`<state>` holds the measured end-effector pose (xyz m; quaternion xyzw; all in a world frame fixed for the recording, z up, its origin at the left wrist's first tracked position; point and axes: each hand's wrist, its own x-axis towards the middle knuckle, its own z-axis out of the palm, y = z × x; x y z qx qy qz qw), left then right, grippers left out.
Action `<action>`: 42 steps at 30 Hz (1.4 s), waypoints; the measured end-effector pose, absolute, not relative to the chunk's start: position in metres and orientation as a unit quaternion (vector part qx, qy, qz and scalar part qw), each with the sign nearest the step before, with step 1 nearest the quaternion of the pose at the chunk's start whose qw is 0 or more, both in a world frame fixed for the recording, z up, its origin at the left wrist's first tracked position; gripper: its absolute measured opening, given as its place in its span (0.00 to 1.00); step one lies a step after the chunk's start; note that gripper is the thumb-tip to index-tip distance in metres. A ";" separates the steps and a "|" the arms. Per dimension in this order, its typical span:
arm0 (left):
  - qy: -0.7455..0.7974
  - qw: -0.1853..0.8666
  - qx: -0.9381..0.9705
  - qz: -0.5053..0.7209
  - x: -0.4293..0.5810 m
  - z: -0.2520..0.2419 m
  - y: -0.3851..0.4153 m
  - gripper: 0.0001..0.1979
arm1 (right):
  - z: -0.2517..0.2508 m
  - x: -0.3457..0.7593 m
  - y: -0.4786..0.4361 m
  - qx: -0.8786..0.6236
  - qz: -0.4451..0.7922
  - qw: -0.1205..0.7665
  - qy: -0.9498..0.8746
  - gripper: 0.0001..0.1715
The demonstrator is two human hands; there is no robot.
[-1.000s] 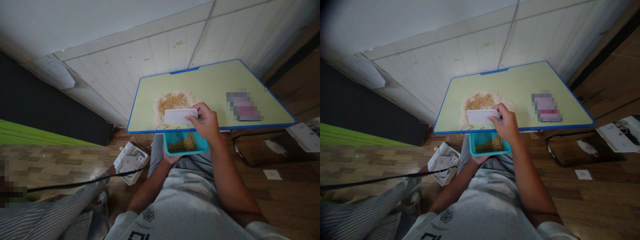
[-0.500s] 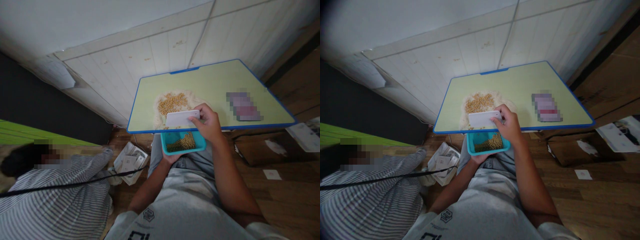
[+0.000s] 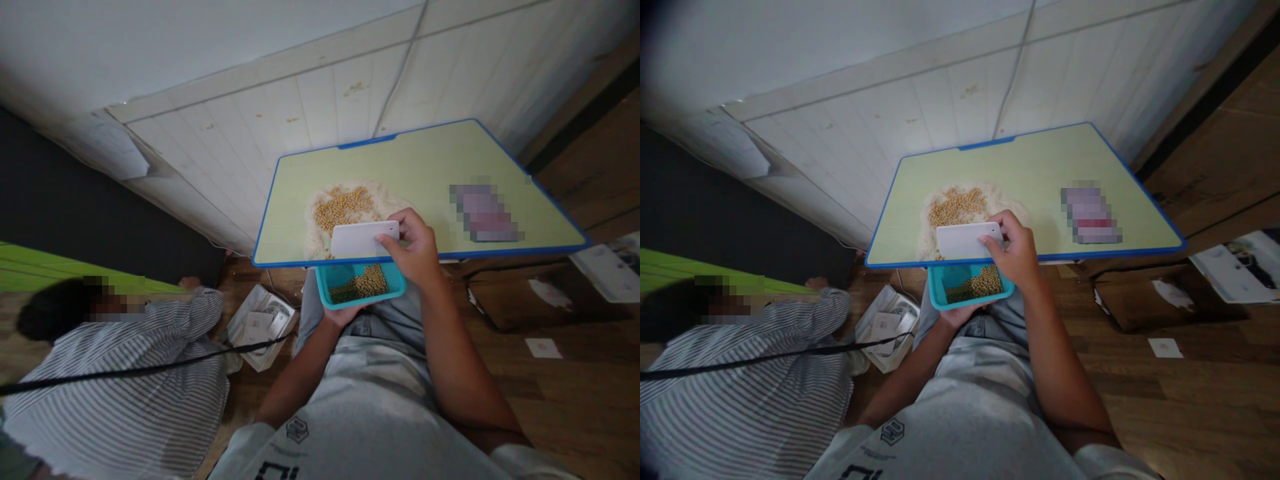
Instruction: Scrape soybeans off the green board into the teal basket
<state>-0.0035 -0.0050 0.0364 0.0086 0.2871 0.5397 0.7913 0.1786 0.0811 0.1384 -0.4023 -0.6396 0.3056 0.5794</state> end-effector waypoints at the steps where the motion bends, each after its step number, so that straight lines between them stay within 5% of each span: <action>1: 0.283 0.792 0.006 0.540 -0.003 0.037 -0.005 0.43 | 0.138 0.177 0.081 -0.404 0.305 0.581 -0.637 0.14; 17: 0.276 0.803 0.028 0.527 -0.004 0.030 -0.003 0.44 | 0.139 0.165 0.081 -0.391 0.313 0.565 -0.656 0.14; 29: 0.297 0.784 0.021 0.544 -0.004 0.030 -0.005 0.37 | 0.141 0.163 0.077 -0.382 0.328 0.567 -0.652 0.17; 42: 0.292 0.789 0.013 0.540 -0.002 0.030 -0.003 0.42 | 0.139 0.154 0.077 -0.426 0.251 0.592 -0.636 0.11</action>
